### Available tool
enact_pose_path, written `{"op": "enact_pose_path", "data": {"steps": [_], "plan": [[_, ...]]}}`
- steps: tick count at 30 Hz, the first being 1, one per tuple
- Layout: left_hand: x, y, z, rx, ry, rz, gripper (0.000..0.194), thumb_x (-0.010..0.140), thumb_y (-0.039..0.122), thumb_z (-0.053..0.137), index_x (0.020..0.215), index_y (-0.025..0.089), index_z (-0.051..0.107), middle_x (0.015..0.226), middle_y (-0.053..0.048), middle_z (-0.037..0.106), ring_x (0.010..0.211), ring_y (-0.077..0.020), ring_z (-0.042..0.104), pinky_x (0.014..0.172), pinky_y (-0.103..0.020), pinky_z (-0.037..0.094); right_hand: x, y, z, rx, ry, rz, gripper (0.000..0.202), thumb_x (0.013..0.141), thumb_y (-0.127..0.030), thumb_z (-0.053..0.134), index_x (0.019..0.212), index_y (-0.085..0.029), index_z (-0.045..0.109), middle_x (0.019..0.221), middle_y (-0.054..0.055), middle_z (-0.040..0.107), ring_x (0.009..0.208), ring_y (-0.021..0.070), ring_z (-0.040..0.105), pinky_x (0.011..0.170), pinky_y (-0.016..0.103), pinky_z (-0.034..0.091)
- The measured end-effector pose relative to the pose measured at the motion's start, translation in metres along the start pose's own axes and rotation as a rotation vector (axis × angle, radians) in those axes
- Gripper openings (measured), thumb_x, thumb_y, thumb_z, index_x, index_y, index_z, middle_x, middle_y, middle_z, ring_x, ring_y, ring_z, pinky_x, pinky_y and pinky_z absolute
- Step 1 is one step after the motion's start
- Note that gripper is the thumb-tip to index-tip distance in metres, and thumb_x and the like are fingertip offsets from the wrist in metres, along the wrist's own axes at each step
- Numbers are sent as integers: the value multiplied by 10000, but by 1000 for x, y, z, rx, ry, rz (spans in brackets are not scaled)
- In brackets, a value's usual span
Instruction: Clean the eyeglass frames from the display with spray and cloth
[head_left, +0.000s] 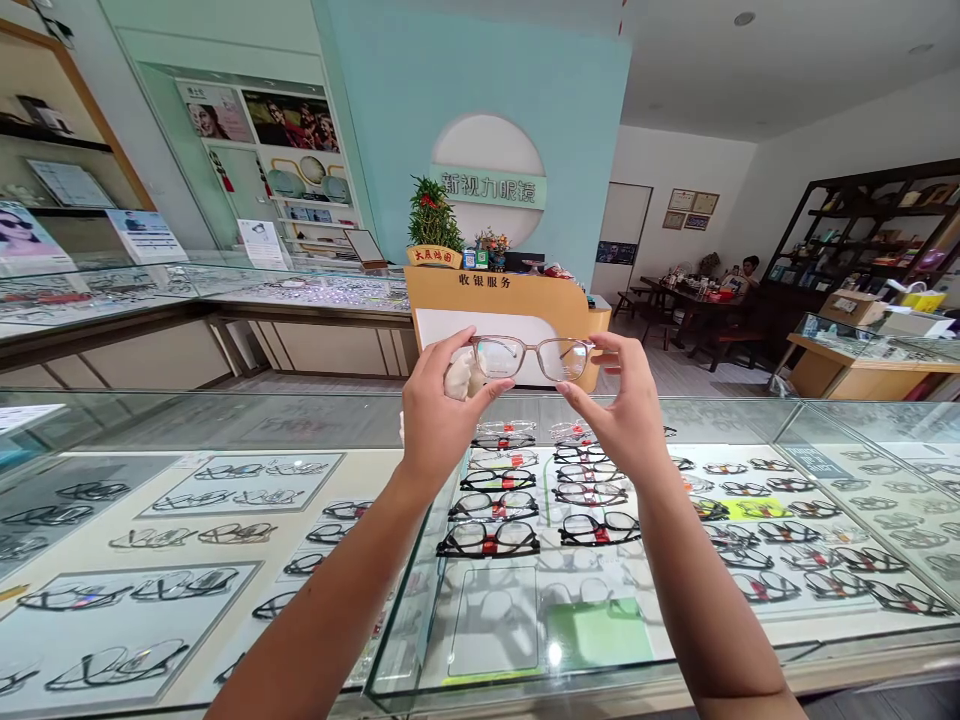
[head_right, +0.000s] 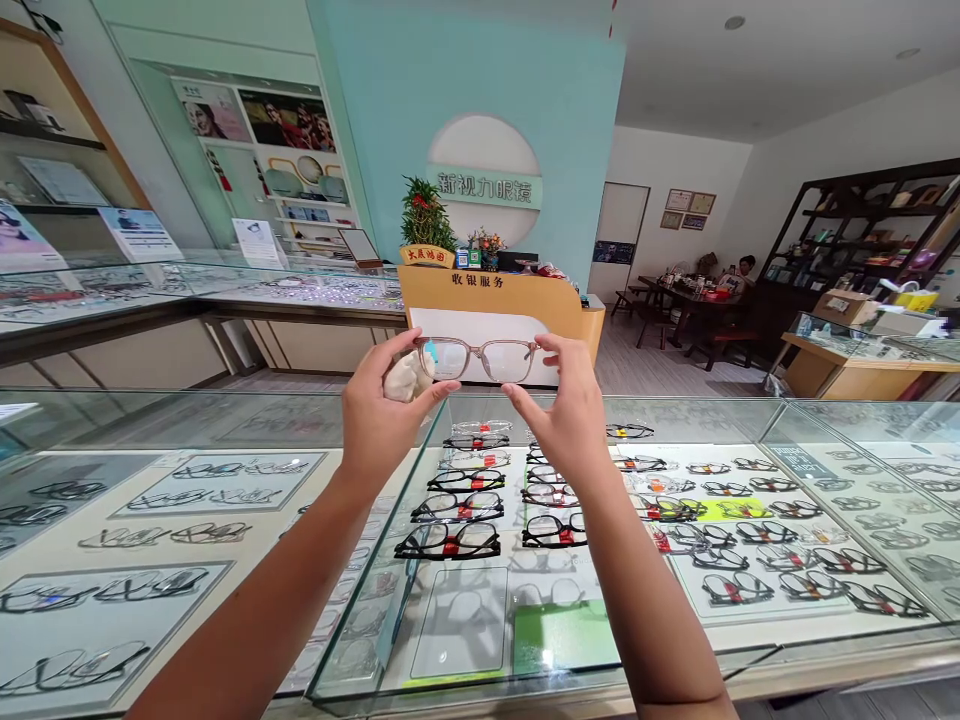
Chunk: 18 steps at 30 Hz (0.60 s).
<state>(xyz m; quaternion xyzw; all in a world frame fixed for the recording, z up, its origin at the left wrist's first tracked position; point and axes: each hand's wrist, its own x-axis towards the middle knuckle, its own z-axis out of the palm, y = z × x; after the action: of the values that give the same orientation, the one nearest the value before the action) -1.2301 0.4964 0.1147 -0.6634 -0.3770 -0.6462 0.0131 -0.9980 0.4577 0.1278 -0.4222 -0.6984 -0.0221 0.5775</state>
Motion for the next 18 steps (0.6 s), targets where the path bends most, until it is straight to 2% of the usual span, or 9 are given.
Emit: {"op": "enact_pose_path", "data": {"steps": [10, 15, 18], "plan": [[-2, 0, 2, -56, -32, -77, 721, 798, 424, 920, 1444, 275, 637, 1414, -109, 726, 1332, -310, 679, 1154, -504, 538, 0, -5, 1, 16, 0, 12, 526, 922, -404, 778, 1386, -308, 549, 1376, 122, 621, 1157, 315, 671, 1013, 533, 555], [-5, 4, 2, -12, 44, -23, 693, 801, 435, 919, 1417, 267, 651, 1367, -101, 734, 1265, -298, 699, 1107, -489, 565, 0, -2, 1, 70, -25, 52, 548, 918, -424, 776, 1406, -307, 554, 1429, 124, 623, 1217, 314, 665, 1032, 525, 559], [-6, 9, 0, 38, 110, 56, 672, 797, 429, 927, 1393, 259, 667, 1313, -99, 735, 1214, -287, 700, 1077, -474, 575, 2, 3, 1, 173, -94, 126, 581, 916, -468, 777, 1435, -333, 552, 1486, 110, 634, 1271, 309, 666, 1027, 511, 573]]}}
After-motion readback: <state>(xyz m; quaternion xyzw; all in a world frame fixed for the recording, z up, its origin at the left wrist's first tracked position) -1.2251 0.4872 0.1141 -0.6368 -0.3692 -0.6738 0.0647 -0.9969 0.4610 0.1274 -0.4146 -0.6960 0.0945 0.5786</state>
